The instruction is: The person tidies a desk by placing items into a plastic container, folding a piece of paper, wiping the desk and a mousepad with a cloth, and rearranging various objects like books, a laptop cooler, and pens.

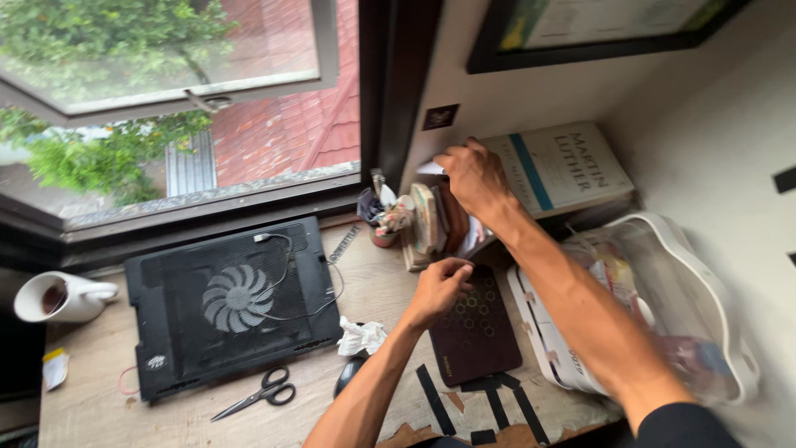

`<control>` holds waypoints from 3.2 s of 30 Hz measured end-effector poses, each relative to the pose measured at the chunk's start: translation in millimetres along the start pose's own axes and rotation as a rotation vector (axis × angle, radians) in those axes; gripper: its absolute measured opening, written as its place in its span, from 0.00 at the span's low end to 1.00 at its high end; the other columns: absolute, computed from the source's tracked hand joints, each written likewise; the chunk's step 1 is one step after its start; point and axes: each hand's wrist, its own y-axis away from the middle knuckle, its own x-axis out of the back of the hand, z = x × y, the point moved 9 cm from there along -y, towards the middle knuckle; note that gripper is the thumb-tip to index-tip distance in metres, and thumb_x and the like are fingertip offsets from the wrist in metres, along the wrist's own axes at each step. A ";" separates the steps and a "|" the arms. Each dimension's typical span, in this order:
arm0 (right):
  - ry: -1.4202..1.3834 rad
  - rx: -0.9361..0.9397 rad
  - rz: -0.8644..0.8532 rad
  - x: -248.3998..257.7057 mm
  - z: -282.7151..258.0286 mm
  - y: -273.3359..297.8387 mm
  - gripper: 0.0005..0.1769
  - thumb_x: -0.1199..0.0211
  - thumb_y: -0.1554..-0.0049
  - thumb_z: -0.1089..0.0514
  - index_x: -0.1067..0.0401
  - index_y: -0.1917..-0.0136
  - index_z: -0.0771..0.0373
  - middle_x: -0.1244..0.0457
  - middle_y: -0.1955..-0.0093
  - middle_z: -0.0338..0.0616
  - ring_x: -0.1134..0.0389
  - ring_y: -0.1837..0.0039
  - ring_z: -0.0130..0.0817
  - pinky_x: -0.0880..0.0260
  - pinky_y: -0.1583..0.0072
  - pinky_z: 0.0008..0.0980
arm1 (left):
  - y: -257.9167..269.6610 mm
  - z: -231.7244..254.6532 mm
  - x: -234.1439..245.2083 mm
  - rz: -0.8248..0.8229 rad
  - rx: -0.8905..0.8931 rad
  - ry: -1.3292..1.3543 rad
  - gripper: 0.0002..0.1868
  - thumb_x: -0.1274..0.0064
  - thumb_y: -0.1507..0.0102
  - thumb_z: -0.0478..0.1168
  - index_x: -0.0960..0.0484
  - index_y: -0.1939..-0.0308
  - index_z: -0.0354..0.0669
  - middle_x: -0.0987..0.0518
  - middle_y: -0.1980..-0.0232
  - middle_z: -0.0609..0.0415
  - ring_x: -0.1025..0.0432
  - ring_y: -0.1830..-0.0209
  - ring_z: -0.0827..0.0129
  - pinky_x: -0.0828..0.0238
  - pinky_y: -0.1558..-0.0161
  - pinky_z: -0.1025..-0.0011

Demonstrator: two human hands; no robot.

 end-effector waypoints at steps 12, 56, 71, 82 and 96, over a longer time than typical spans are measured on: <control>-0.080 -0.076 -0.335 -110.4 37.6 -8.7 0.13 0.43 0.51 0.67 0.19 0.57 0.65 0.31 0.58 0.64 0.28 0.53 0.61 0.26 0.51 0.50 | 44.8 -28.1 68.7 0.017 0.092 0.064 0.13 0.51 0.32 0.37 0.18 0.47 0.36 0.16 0.54 0.48 0.20 0.61 0.68 0.22 0.59 0.72; -0.458 -0.283 -0.441 -168.8 -216.9 209.6 0.37 0.27 0.54 0.45 0.29 0.34 0.61 0.38 0.35 0.60 0.38 0.33 0.56 0.36 0.33 0.45 | 289.1 -89.3 274.2 0.515 0.010 -1.273 0.38 0.34 0.48 0.45 0.29 0.37 0.35 0.27 0.40 0.44 0.34 0.39 0.52 0.41 0.38 0.52; -0.932 -0.821 0.231 -123.9 -54.1 264.6 0.19 0.23 0.50 0.56 0.26 0.49 0.62 0.31 0.55 0.39 0.30 0.53 0.27 0.28 0.50 0.27 | 279.1 -79.5 273.9 0.420 0.029 -1.323 0.39 0.35 0.48 0.46 0.29 0.35 0.38 0.27 0.45 0.47 0.33 0.45 0.55 0.39 0.42 0.55; -0.066 -0.918 0.242 -157.9 65.7 311.4 0.24 0.15 0.59 0.49 0.28 0.63 0.63 0.32 0.59 0.52 0.30 0.55 0.53 0.31 0.49 0.50 | 253.7 -86.2 266.2 0.367 -0.058 -1.200 0.44 0.29 0.52 0.41 0.30 0.34 0.35 0.28 0.46 0.41 0.33 0.47 0.52 0.30 0.46 0.59; -0.574 -0.966 -0.144 -131.3 -42.3 281.2 0.28 0.30 0.44 0.45 0.28 0.35 0.59 0.31 0.41 0.49 0.28 0.42 0.47 0.28 0.37 0.39 | 235.6 -103.7 245.4 0.289 0.022 -1.100 0.17 0.45 0.40 0.43 0.24 0.50 0.39 0.23 0.55 0.37 0.25 0.55 0.45 0.26 0.51 0.52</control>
